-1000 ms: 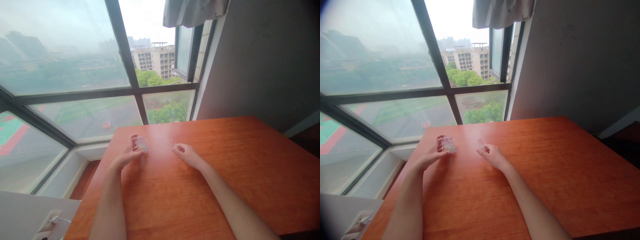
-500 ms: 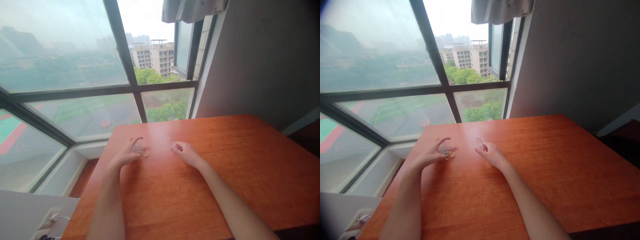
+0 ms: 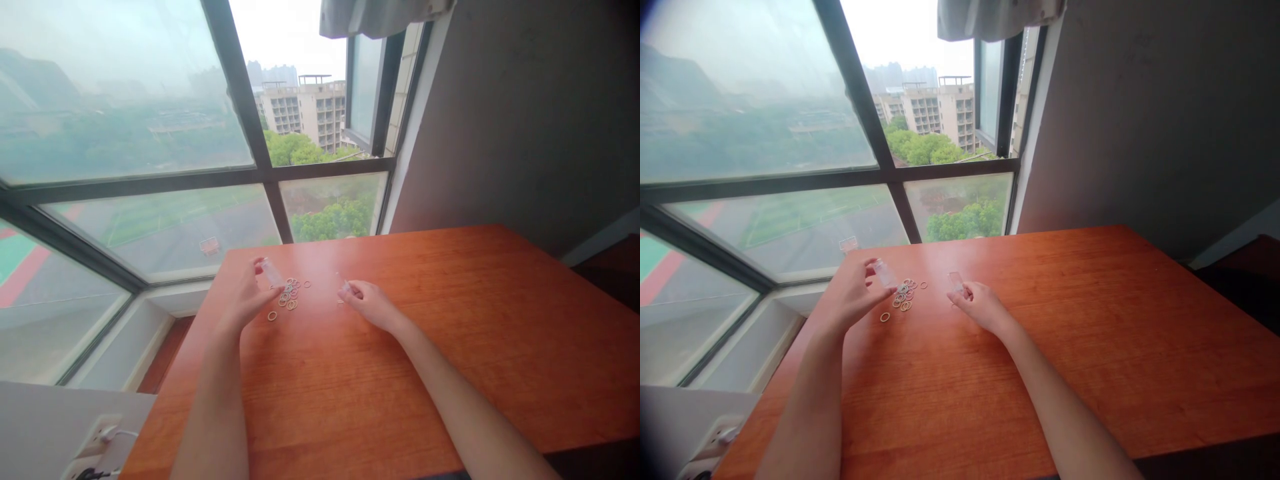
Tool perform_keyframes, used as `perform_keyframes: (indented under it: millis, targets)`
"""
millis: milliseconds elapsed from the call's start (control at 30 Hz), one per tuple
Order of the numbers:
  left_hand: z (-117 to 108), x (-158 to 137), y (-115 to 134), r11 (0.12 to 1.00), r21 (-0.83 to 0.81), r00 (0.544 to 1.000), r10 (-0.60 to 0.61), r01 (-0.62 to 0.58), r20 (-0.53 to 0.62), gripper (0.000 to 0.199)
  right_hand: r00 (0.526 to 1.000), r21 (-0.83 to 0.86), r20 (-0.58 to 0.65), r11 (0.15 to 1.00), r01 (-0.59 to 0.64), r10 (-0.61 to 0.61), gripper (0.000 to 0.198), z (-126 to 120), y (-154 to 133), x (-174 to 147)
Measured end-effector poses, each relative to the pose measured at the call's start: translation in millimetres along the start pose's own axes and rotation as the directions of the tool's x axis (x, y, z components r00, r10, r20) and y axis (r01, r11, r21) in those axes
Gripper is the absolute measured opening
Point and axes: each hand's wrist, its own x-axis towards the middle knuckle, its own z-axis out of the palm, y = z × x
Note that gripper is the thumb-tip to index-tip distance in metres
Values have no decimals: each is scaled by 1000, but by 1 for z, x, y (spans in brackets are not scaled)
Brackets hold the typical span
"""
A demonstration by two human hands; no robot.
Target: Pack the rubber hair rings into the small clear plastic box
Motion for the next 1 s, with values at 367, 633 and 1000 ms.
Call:
perform_keyframes:
  millis: [367,633,1000]
  targets:
    - [7,-2,3,947,-302,989,-72,110,132,73,973,493,76,839,-228,220,51,9,-4,-4]
    - [15,0,1,924,-372,992,-45,86,118,74,992,787,92,603,-128,91,55,4,-22,-6]
    - [46,-7,24,854,-501,929,61,140,365,67,961,461,51,848,-263,271,43,-12,13,7]
